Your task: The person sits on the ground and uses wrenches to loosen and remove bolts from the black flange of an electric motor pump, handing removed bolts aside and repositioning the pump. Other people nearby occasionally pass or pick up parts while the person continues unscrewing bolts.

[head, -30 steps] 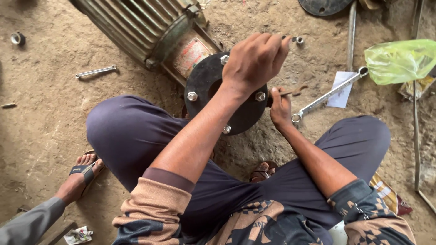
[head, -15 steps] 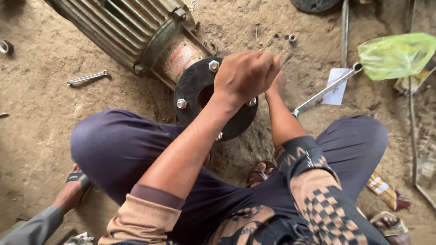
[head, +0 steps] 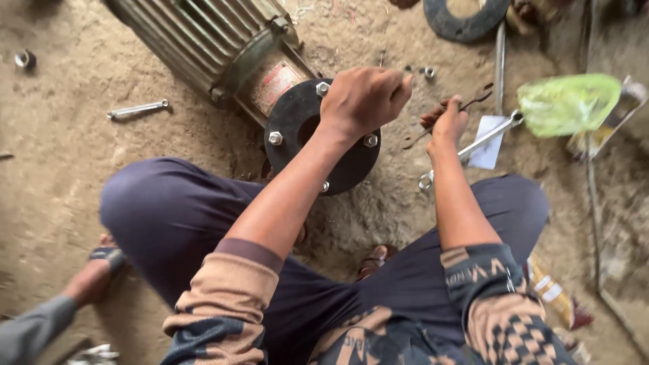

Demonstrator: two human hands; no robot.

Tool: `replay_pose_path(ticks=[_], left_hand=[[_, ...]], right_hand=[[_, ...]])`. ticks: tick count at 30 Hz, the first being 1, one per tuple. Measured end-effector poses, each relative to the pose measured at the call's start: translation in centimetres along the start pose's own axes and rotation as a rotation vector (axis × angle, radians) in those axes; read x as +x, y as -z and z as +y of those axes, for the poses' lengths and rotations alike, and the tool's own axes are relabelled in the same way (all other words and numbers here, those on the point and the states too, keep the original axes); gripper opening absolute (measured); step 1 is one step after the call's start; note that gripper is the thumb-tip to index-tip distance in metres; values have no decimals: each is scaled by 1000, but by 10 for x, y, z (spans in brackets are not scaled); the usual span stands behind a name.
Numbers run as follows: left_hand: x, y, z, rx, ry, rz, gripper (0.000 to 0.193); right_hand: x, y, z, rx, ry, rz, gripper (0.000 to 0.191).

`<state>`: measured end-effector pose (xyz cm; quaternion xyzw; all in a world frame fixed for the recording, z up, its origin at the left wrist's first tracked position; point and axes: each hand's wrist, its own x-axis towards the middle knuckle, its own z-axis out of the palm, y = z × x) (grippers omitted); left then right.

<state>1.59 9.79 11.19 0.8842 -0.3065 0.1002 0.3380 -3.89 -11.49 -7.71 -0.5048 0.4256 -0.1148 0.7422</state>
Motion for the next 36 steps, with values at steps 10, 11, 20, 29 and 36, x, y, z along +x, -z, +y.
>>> replay_pose_path(ticks=[10,11,20,29,36], left_hand=[[2,-5,2,27,186,-217,32],[1,-4,2,35,168,-172,33],[2,2,-9,-93,26,-126,41],[-4,-3,-12,-66,-79,17,46],[-5,-6,-13,-85,-19,-77,49]], right_hand=[[-43,-15,-38,257,-118,-155,68],[-45,-14,-34,285,-80,-222,65],[-59,-23,17,468,27,-73,65],[-86,-32,64,608,199,-48,52],[-100,-29,45,577,225,-5,53]])
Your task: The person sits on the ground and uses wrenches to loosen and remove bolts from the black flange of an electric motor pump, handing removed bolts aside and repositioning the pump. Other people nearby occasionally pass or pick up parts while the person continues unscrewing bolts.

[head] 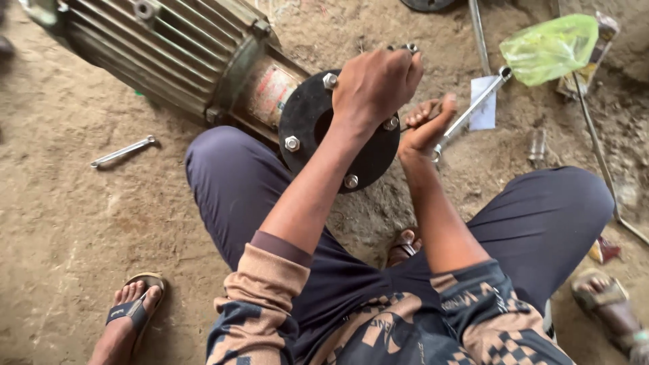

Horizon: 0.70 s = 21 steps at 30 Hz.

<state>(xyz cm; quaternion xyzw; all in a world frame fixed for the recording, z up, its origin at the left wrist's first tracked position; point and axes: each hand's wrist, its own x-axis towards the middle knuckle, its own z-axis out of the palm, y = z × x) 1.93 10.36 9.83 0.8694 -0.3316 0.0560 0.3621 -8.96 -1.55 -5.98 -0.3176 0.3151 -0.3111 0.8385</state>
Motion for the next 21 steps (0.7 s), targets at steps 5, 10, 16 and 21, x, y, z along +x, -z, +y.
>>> replay_pose_path(ticks=[5,10,16,21], left_hand=[[4,2,3,5,4,42,48],[6,4,4,18,38,-42,50],[5,12,11,89,18,12,45],[9,14,12,152,69,-199,47]], right_hand=[[3,-21,-16,-13,-63,55,52],[3,-17,0,-19,-74,63,49],[9,-11,4,-30,-21,34,46],[40,-30,-11,-59,-18,71,33]])
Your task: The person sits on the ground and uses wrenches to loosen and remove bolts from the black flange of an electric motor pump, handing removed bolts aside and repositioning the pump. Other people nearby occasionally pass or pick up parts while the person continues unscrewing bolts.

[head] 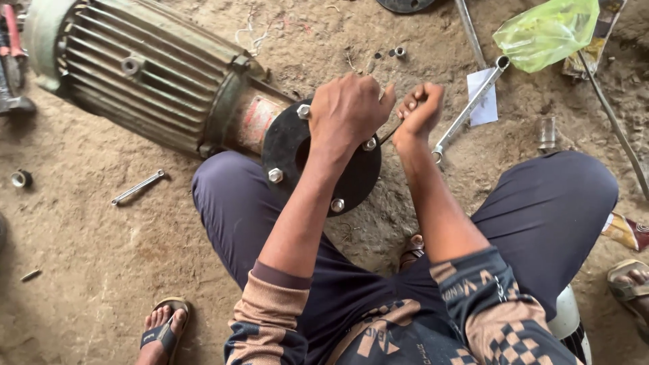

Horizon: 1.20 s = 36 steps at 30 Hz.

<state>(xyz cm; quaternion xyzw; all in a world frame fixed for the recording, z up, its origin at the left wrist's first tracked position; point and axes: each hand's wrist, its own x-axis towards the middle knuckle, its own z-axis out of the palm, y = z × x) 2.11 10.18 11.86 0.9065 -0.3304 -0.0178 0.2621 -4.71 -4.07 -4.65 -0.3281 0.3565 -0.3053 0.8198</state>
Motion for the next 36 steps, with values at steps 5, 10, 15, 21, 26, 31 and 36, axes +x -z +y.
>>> replay_pose_path(ticks=[5,10,15,21,26,31,36], left_hand=[[8,2,2,25,-14,30,45],[9,13,12,57,24,-4,43],[5,7,12,19,98,-5,43],[9,-2,7,-2,83,-42,40],[18,10,14,-29,73,25,39],[13,12,15,-15,69,11,39],[9,12,18,30,89,24,39]], right_hand=[[40,-11,4,-228,-143,319,47],[72,-22,40,-669,450,264,53],[111,-24,54,-1117,423,660,57],[136,-31,69,-1565,-14,759,86],[122,-33,62,-1654,67,674,97],[89,7,53,-1611,107,388,74],[90,43,28,-1416,11,277,47]])
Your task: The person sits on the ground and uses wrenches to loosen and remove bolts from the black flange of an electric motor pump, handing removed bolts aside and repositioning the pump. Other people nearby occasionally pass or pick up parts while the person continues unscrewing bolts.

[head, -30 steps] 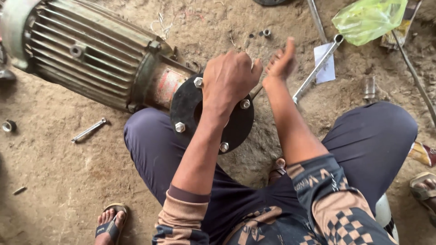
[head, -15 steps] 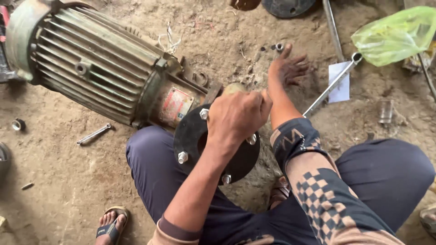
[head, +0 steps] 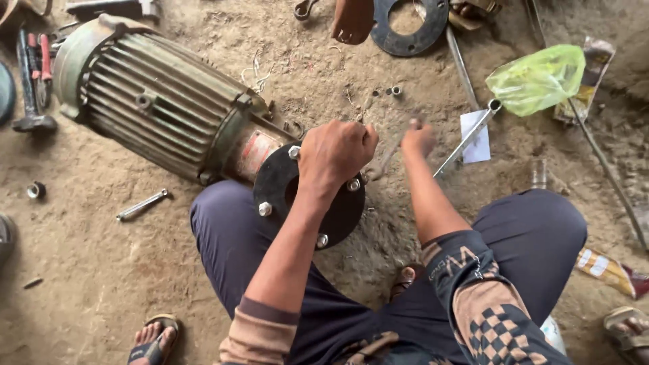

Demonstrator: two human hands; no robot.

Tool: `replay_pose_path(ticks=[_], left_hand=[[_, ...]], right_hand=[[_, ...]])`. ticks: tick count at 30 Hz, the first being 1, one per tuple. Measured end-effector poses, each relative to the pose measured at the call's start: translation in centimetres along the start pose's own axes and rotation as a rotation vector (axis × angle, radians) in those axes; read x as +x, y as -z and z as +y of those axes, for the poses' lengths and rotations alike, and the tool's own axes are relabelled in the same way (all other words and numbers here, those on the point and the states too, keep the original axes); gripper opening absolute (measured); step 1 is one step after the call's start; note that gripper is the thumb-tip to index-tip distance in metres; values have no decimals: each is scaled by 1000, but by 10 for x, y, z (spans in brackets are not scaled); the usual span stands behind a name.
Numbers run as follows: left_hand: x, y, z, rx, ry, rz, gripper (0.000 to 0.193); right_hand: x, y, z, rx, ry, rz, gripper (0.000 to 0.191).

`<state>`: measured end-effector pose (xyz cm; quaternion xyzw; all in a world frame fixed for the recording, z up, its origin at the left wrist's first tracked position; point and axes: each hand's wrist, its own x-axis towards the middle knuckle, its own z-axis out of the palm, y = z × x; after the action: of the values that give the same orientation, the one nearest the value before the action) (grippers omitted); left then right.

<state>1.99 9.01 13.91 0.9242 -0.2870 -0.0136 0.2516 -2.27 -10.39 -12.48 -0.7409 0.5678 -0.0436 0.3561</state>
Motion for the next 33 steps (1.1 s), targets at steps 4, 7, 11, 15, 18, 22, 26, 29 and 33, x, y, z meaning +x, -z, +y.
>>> replay_pose_path(ticks=[4,7,11,15,18,22,26,29,33], left_hand=[[-1,7,3,-50,-11,-11,42],[-3,10,3,-73,7,14,41],[-5,7,-1,-55,-43,30,43],[-6,3,-6,-80,-32,-6,44],[-6,0,-9,-87,-67,53,44],[-6,-4,-13,-133,-39,22,44],[-6,-8,-16,-111,-71,28,44],[-6,-14,-20,-126,-85,36,43],[-5,-25,-25,-103,-121,49,49]], right_hand=[[14,34,-2,367,-12,173,51],[6,56,-2,943,-159,-67,60],[-28,83,-15,1151,-191,-397,70],[-63,78,-30,1186,-181,-563,72],[-82,57,-31,1221,-99,-587,67],[-96,31,-22,1206,117,-566,62],[-112,22,-11,1189,184,-458,53],[-126,22,-3,1415,193,-458,47],[-138,23,3,1506,202,-495,37]])
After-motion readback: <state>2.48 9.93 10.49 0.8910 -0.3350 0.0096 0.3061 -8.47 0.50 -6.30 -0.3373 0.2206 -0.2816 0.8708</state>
